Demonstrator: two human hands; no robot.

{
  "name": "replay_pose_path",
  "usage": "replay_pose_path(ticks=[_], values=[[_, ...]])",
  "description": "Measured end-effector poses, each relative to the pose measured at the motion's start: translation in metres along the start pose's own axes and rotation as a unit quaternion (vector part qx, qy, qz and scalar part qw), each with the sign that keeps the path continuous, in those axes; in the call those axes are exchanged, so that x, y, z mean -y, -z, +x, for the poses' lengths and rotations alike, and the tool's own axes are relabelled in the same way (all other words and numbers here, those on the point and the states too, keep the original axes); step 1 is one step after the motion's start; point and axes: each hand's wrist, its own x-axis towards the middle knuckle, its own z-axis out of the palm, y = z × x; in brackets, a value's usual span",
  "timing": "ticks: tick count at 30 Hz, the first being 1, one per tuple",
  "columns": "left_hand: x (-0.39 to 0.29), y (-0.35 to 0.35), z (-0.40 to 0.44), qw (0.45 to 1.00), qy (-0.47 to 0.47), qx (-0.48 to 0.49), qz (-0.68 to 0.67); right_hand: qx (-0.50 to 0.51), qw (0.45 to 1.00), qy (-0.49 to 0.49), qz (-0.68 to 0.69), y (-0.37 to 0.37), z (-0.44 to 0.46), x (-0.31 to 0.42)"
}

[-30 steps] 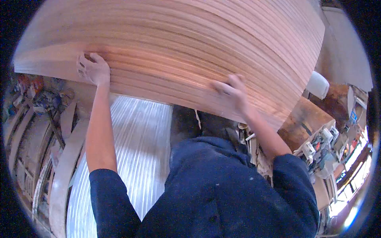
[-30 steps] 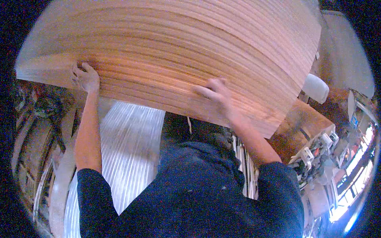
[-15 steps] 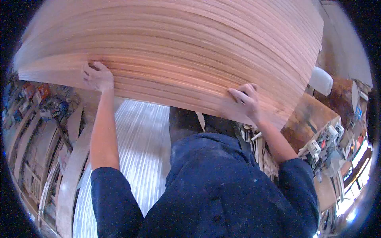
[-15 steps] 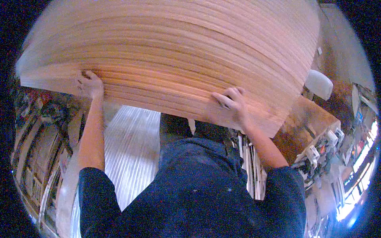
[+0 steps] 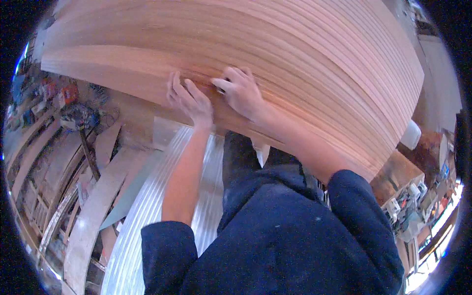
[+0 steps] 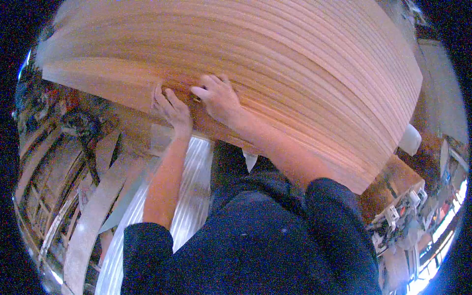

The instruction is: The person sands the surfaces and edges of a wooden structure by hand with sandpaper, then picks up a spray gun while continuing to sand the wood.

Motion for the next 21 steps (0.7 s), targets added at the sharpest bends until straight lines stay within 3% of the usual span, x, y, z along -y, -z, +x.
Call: replay_pose_path(ticks=[1,5,7,9,12,14,15,16,19,21], values=[[0.008,0.005,0.003,0.993,0.043,0.007,-0.108,-0.008,1.0,0.012,-0.005,-0.027,0.032,0.012],[0.082,0.018,0.034,0.991,0.07,0.006,-0.111,-0.033,0.999,0.037,-0.017,-0.108,0.139,0.058],[0.116,0.028,0.06,0.992,0.08,0.027,-0.091,-0.012,1.0,-0.022,-0.007,-0.123,0.153,0.068],[0.126,0.026,0.084,0.997,0.054,0.02,-0.049,-0.003,0.999,-0.037,-0.016,-0.085,0.116,0.057],[0.118,0.01,0.097,0.998,0.029,0.0,0.055,-0.028,0.986,-0.13,0.098,0.013,0.019,0.032],[0.112,0.007,0.099,0.993,0.029,-0.009,0.117,0.009,0.978,-0.204,0.042,0.063,-0.055,0.005],[0.108,0.008,0.098,0.994,0.021,-0.011,0.106,0.022,0.982,-0.186,-0.019,0.09,-0.08,-0.004],[0.108,0.009,0.099,0.995,0.009,-0.013,0.095,0.033,0.982,-0.167,-0.079,0.101,-0.091,-0.008],[0.11,0.01,0.102,0.996,0.014,0.001,0.091,0.056,0.971,-0.224,-0.056,0.081,-0.062,0.003],[0.114,0.011,0.102,0.996,-0.001,0.004,0.093,0.027,0.982,-0.188,-0.014,0.038,-0.012,0.017]])
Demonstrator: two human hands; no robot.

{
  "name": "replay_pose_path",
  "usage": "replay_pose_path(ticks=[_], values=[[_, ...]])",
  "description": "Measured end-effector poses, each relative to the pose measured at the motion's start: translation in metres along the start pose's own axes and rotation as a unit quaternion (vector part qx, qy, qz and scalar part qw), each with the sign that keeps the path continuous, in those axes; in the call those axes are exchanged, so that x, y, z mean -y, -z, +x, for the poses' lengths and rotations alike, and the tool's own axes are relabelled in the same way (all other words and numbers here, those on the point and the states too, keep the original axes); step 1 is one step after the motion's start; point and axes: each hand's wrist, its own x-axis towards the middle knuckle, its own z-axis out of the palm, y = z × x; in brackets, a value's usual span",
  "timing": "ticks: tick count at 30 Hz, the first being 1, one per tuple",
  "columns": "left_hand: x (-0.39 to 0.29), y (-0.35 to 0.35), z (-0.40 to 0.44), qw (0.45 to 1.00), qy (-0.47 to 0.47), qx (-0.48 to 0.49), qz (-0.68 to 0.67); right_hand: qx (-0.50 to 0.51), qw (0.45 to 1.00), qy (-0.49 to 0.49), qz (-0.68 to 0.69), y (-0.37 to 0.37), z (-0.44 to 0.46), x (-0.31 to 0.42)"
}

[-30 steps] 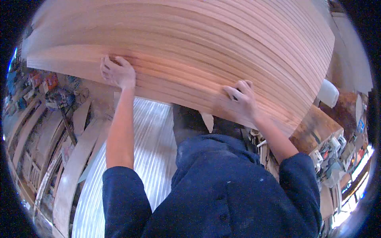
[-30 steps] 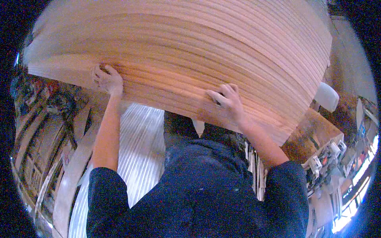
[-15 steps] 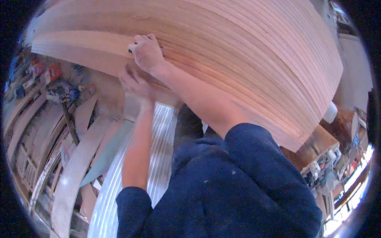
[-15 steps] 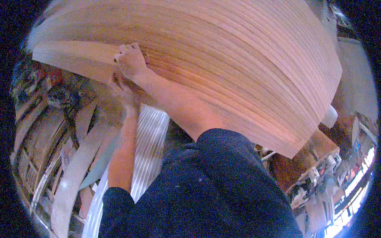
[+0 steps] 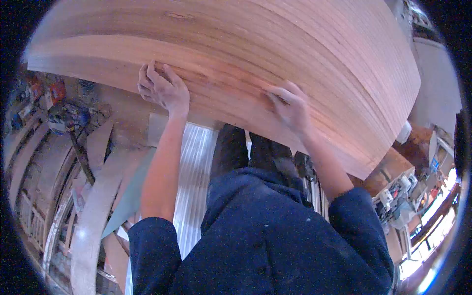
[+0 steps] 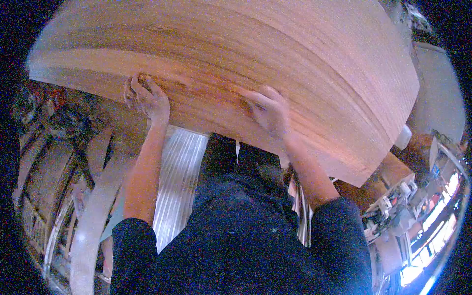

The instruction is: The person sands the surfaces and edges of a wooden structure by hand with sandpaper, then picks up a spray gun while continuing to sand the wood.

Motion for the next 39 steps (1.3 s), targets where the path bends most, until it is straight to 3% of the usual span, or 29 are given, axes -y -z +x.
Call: replay_pose_path(ticks=[1,3,5,8,10,12,15,18,19,20,22,24,27,30,31,32,33,36,39], values=[[0.001,0.0,-0.001,1.0,-0.011,0.0,-0.002,-0.079,0.995,0.05,0.033,-0.039,0.021,0.015],[0.009,-0.007,-0.003,1.0,-0.015,0.002,0.011,-0.075,0.987,0.13,0.05,-0.085,0.068,0.05],[0.016,-0.009,-0.004,1.0,-0.009,0.003,0.024,-0.081,0.987,0.137,0.001,-0.111,0.1,0.081],[0.017,-0.01,-0.003,1.0,-0.005,0.01,0.01,-0.106,0.986,0.125,-0.022,-0.09,0.073,0.065],[0.013,-0.004,-0.003,1.0,-0.024,0.003,0.013,-0.082,0.993,0.069,0.058,-0.04,0.016,0.016],[0.005,-0.002,-0.003,1.0,-0.017,0.004,0.02,-0.058,0.998,-0.022,-0.001,0.019,-0.054,-0.039],[0.004,-0.006,-0.004,0.999,-0.013,0.0,0.034,-0.043,0.994,0.0,-0.098,0.076,-0.095,-0.073],[0.005,-0.005,-0.003,0.999,-0.019,-0.005,0.04,-0.032,0.998,0.012,-0.056,0.031,-0.058,-0.05],[0.003,-0.003,-0.003,0.999,-0.021,-0.005,0.039,-0.044,0.998,0.031,0.036,0.007,-0.028,-0.021],[0.003,-0.005,-0.003,0.999,-0.029,-0.003,0.041,-0.075,0.991,0.102,0.047,-0.032,0.006,-0.006],[0.01,-0.007,-0.003,0.997,-0.016,-0.002,0.074,-0.138,0.976,0.164,0.03,-0.092,0.061,0.044],[0.014,-0.009,0.002,0.998,-0.013,0.001,0.058,-0.095,0.98,0.174,0.0,-0.115,0.097,0.082],[0.016,-0.013,0.0,0.998,-0.018,0.013,0.057,-0.147,0.976,0.149,0.063,-0.092,0.053,0.048],[0.011,-0.003,-0.003,0.995,-0.036,-0.009,0.092,-0.046,0.994,0.079,0.052,0.021,-0.035,-0.014],[0.004,-0.002,-0.004,0.993,-0.051,-0.026,0.103,-0.033,0.998,0.035,0.042,0.038,-0.071,-0.05],[0.001,-0.002,-0.004,0.992,-0.046,-0.037,0.109,-0.035,0.997,0.053,-0.04,0.063,-0.094,-0.078],[0.001,-0.003,-0.005,0.996,-0.038,-0.032,0.08,-0.03,0.999,0.017,-0.002,0.08,-0.108,-0.087],[-0.003,0.001,-0.006,0.999,-0.006,-0.016,0.037,-0.009,0.997,0.025,-0.078,0.094,-0.101,-0.079],[0.001,0.005,-0.004,1.0,0.008,0.003,-0.005,-0.019,0.994,0.062,-0.089,0.062,-0.063,-0.054]])
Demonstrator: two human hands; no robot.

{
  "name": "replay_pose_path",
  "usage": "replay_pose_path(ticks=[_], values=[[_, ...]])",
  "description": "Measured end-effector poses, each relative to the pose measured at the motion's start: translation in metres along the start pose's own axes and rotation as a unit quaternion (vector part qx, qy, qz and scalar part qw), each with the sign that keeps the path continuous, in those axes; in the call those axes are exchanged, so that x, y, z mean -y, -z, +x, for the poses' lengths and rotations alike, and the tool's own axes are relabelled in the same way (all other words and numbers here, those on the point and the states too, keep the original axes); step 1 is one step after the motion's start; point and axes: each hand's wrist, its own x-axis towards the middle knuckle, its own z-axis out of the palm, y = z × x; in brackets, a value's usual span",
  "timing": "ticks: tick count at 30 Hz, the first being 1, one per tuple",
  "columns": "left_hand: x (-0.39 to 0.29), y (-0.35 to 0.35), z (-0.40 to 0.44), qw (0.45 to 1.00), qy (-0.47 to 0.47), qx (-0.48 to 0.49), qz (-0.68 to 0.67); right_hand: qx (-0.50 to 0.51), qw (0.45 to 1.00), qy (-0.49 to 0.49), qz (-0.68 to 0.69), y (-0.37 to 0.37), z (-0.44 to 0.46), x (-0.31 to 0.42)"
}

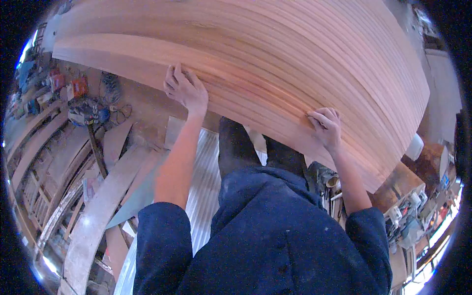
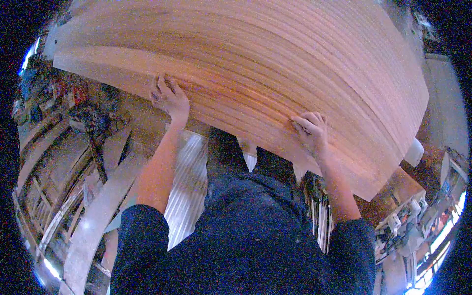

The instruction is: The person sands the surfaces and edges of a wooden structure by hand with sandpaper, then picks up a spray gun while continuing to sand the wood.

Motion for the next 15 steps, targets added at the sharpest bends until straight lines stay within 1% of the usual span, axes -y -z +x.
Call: replay_pose_path(ticks=[1,2,3,4,5,7,8,10,11,12,13,15], values=[[0.003,0.002,0.0,1.0,-0.01,0.008,-0.025,0.003,1.0,0.002,-0.001,-0.012,0.015,0.011],[0.003,0.003,-0.003,1.0,-0.007,0.009,-0.025,0.009,1.0,-0.008,0.021,-0.023,0.031,0.02],[0.007,0.006,-0.003,0.998,-0.026,0.025,-0.045,0.016,0.999,-0.018,0.042,-0.038,0.05,0.035],[0.012,0.009,-0.005,0.996,-0.046,0.042,-0.065,0.019,0.999,-0.022,0.037,-0.053,0.068,0.05],[0.016,0.013,-0.006,0.996,-0.045,0.044,-0.069,0.02,0.999,-0.027,0.032,-0.069,0.088,0.068],[0.024,0.024,-0.005,0.987,-0.057,0.093,-0.118,-0.003,0.998,0.01,0.056,-0.108,0.13,0.101],[0.032,0.029,-0.003,0.986,-0.055,0.097,-0.121,-0.011,0.998,0.027,0.051,-0.129,0.154,0.119],[0.05,0.038,0.007,0.97,-0.066,0.12,-0.203,-0.04,0.996,0.057,0.061,-0.178,0.207,0.164],[0.062,0.036,0.019,0.969,-0.066,0.121,-0.203,-0.061,0.993,0.069,0.077,-0.207,0.236,0.187],[0.081,0.037,0.031,0.977,-0.064,0.103,-0.173,-0.047,0.992,0.078,0.084,-0.229,0.269,0.214],[0.1,0.039,0.042,0.984,-0.062,0.085,-0.142,-0.106,0.983,0.11,0.104,-0.259,0.299,0.24],[0.144,0.033,0.071,0.991,-0.046,0.06,-0.111,-0.109,0.983,0.114,0.091,-0.295,0.35,0.289]])
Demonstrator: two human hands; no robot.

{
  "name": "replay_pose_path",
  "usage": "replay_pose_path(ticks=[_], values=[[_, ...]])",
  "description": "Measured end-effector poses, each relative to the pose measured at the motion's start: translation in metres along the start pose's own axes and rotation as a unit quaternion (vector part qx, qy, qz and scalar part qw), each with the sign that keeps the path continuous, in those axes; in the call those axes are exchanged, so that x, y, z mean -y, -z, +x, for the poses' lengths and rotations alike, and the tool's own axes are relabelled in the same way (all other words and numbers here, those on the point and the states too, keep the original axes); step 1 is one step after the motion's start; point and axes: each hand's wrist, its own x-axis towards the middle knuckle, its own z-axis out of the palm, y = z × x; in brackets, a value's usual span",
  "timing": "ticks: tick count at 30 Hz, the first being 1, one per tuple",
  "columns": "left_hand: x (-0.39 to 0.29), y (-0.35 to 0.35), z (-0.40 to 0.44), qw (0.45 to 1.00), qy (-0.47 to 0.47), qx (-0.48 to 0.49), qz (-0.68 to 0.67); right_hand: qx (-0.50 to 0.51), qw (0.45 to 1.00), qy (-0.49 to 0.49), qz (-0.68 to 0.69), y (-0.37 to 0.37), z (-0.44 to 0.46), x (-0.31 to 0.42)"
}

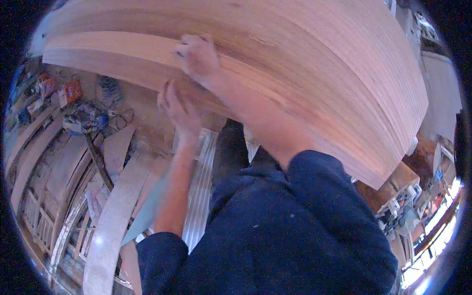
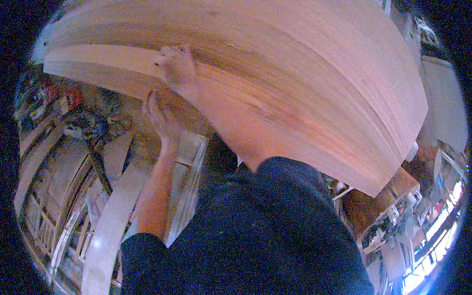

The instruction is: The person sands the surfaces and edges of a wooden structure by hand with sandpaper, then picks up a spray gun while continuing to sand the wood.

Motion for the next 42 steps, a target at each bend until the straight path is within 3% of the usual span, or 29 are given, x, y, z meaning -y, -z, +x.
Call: replay_pose_path(ticks=[3,4,8,11,14,16,19,21,24,28,30,31,33,35,39,42], values=[[0.02,0.02,0.056,1.0,-0.022,0.001,0.002,0.071,0.997,-0.012,-0.028,-0.004,0.009,0.01],[0.032,0.014,0.066,1.0,-0.021,0.006,-0.006,0.027,1.0,0.004,0.01,0.003,-0.015,0.0],[0.044,-0.017,0.088,0.999,-0.034,-0.003,0.033,0.086,0.991,-0.106,-0.004,0.155,-0.153,-0.053],[0.03,-0.025,0.089,0.996,-0.023,-0.008,0.082,0.121,0.982,-0.097,-0.108,0.247,-0.213,-0.079],[0.034,-0.023,0.088,0.994,-0.026,-0.018,0.101,0.125,0.981,-0.099,-0.107,0.2,-0.176,-0.059],[0.038,-0.026,0.087,0.992,-0.048,-0.024,0.11,0.089,0.989,-0.114,0.001,0.118,-0.115,-0.031],[0.054,-0.026,0.086,0.99,-0.073,-0.005,0.123,0.038,0.999,-0.02,0.013,0.025,-0.014,0.015],[0.067,-0.028,0.086,0.988,-0.099,0.009,0.115,0.072,0.996,-0.023,-0.044,-0.006,0.002,0.025],[0.066,-0.024,0.086,0.987,-0.109,0.001,0.12,0.003,0.999,-0.038,0.02,0.007,-0.038,0.01],[0.048,-0.017,0.085,0.987,-0.08,-0.011,0.136,0.083,0.986,-0.142,-0.01,0.203,-0.191,-0.047],[0.049,-0.019,0.082,0.99,-0.078,-0.018,0.116,0.061,0.972,-0.215,-0.066,0.286,-0.272,-0.081],[0.049,-0.021,0.08,0.992,-0.082,-0.022,0.095,0.062,0.973,-0.213,-0.066,0.302,-0.281,-0.082],[0.059,-0.023,0.08,0.992,-0.089,-0.032,0.083,0.038,0.941,-0.323,-0.092,0.322,-0.293,-0.083],[0.06,-0.026,0.08,0.992,-0.092,-0.045,0.073,0.059,0.884,-0.463,0.007,0.301,-0.23,-0.045],[0.044,-0.028,0.086,0.994,-0.038,-0.041,0.099,0.051,0.918,-0.386,0.074,0.269,-0.213,-0.061],[0.036,-0.037,0.088,0.992,-0.013,-0.058,0.11,0.103,0.949,-0.295,-0.037,0.282,-0.212,-0.066]])
